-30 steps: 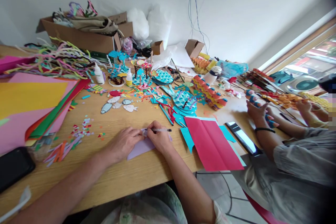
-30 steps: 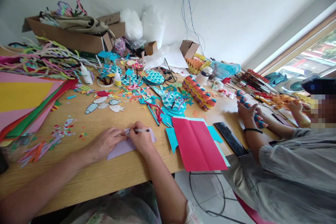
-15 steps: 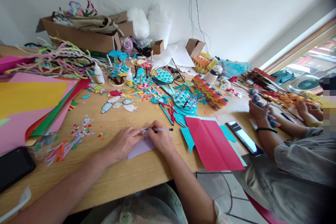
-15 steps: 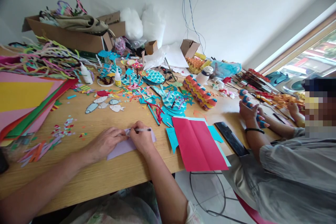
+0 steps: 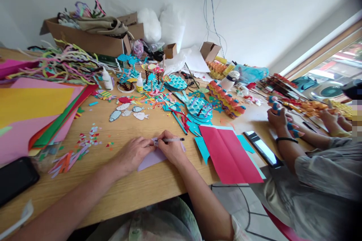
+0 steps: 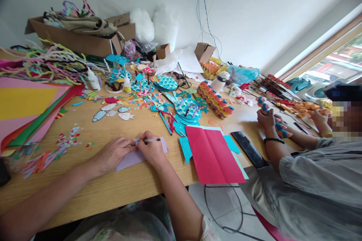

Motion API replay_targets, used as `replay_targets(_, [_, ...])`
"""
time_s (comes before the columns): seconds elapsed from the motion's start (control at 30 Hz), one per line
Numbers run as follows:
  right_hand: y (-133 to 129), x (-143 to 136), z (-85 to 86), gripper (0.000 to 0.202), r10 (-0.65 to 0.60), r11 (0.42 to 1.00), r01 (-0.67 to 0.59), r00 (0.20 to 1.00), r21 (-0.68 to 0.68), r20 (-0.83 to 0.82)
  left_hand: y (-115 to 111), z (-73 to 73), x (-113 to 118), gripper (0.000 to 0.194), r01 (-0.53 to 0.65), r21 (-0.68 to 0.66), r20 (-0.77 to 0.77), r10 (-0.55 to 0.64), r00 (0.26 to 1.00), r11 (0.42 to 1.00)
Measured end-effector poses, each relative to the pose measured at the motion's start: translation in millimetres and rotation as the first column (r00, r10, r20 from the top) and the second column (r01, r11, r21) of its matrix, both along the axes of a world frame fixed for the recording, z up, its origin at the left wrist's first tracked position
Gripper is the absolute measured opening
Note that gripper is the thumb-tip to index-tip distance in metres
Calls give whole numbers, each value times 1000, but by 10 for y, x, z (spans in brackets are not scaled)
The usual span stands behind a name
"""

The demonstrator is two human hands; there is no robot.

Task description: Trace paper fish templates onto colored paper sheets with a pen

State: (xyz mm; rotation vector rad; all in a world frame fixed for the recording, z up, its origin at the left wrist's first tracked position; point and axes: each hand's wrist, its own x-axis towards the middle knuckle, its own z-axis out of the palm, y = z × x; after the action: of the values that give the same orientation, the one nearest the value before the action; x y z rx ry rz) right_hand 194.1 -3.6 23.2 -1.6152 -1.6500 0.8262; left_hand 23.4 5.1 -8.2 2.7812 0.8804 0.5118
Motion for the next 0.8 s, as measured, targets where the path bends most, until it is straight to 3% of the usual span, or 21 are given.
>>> replay_targets(0.43, [-23,-20,33,7,78,996,-82,993,-45,-88,-68,34,-78,34,16,-12,15,-16,1000,1000])
replay_targets(0.8, [5,-1,-82,5,0,1000,1,990,6,-141,-91,-6,-84,37,-17,2,16,17,1000,1000])
